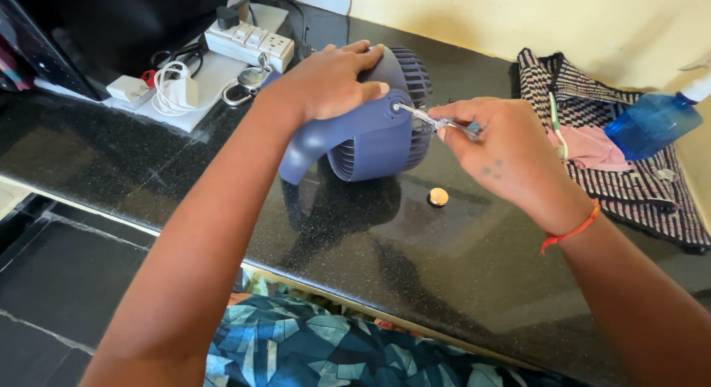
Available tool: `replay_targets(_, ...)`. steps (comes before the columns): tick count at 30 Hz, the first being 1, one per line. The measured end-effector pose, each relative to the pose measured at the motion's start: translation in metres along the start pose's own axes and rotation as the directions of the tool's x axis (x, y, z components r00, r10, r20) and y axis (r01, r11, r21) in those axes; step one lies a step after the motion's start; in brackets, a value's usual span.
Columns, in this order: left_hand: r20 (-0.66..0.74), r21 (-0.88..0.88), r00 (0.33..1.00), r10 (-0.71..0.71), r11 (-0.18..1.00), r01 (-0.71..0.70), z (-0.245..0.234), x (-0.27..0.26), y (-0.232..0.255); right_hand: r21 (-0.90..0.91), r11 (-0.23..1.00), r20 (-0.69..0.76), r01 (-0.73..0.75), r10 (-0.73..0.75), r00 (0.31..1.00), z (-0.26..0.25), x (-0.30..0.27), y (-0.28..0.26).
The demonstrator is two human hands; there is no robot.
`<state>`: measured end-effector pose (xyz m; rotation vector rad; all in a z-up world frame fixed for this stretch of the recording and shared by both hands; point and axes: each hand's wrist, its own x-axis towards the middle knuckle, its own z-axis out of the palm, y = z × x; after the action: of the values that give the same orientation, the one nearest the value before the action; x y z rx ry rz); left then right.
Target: The person uses a screwdriver to loosen and remove screws from the back of a small blue fan. They rotate the fan to access different screws and continue unscrewing until the rear cover is detached.
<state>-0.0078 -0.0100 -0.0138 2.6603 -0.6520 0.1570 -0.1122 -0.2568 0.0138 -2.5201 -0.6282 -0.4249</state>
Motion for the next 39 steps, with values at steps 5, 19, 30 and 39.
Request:
replay_targets(5, -0.074, 0.035, 0.996, 0.045, 0.998, -0.043, 0.004, -0.004, 0.0, -0.01, 1.0, -0.021, -0.027, 0.027, 0.999, 0.001, -0.002, -0.009)
replay_targets(19, -0.127, 0.016, 0.989, 0.08, 0.997, -0.079, 0.005, 0.0, -0.006, -0.162, 0.976, -0.013, 0.147, -0.151, 0.988, -0.001, 0.0, -0.013)
replay_targets(30, -0.114, -0.01, 0.99, 0.088, 0.996, -0.09, 0.002, 0.001, -0.005, -0.627, 0.479, 0.386, 0.614, -0.494, 0.779, -0.029, 0.026, -0.007)
replay_targets(39, -0.105, -0.028, 0.992, 0.069, 0.997, -0.073, -0.002, -0.002, -0.004, -0.439, -0.49, 0.789, 0.753, -0.612, 0.061, -0.06, 0.099, 0.005)
